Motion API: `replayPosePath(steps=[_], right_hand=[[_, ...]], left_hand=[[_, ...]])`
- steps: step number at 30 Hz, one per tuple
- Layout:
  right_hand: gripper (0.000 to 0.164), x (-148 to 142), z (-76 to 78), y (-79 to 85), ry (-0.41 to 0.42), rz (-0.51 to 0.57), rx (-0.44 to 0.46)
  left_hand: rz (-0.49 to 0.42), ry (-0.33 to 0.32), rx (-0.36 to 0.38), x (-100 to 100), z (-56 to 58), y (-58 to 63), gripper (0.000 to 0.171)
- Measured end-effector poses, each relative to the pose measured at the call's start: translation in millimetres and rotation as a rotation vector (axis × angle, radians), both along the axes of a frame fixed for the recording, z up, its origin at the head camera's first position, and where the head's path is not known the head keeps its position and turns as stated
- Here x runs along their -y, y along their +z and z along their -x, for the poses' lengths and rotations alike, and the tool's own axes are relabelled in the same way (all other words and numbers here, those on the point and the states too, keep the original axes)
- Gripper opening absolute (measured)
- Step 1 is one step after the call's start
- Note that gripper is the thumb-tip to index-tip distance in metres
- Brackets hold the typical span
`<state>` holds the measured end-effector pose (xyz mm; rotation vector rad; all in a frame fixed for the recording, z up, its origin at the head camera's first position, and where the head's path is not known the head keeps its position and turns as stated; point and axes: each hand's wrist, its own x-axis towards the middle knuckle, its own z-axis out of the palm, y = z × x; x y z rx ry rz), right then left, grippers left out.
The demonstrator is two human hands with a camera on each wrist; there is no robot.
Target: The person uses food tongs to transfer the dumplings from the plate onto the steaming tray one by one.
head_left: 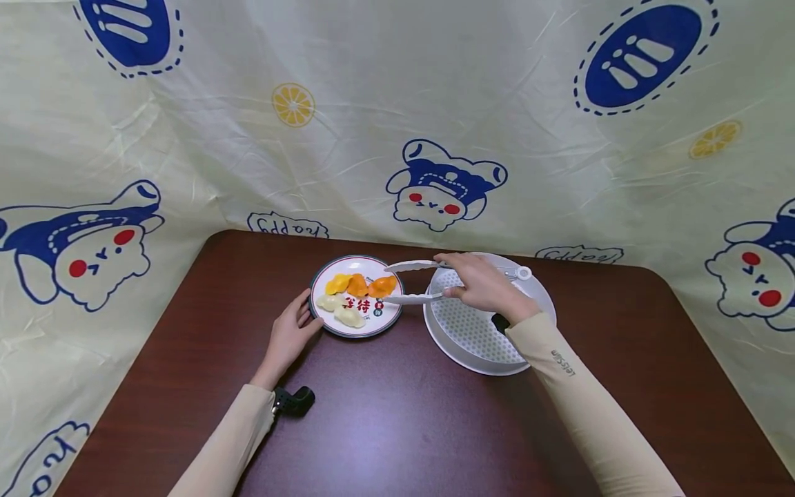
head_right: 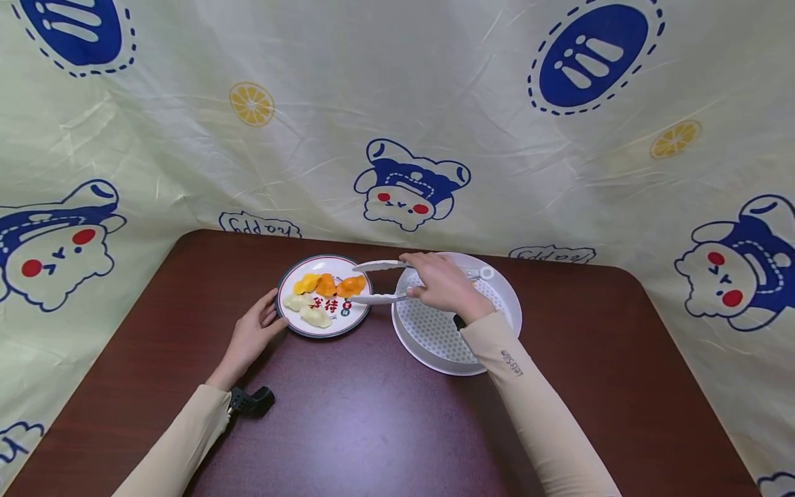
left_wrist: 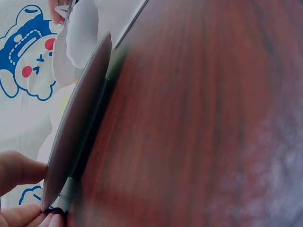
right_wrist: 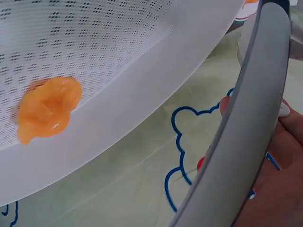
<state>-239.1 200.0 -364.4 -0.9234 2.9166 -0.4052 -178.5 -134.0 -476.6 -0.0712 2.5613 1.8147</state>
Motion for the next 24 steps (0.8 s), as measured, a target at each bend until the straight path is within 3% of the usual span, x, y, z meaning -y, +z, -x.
replayPosePath(steps=[11, 24], right_hand=[[0.055, 22, 5.5, -2.4, -0.004, -0.086, 0.012], [0.042, 25, 8.9, -10.3, -0.02, -0.038, 0.036]], left_hand=[[-0.01, -0.006, -0.01, 1, -0.9, -0.4, 0.066], [-0.004, -0.005, -0.016, 0, -0.5, -0.1, 0.066]])
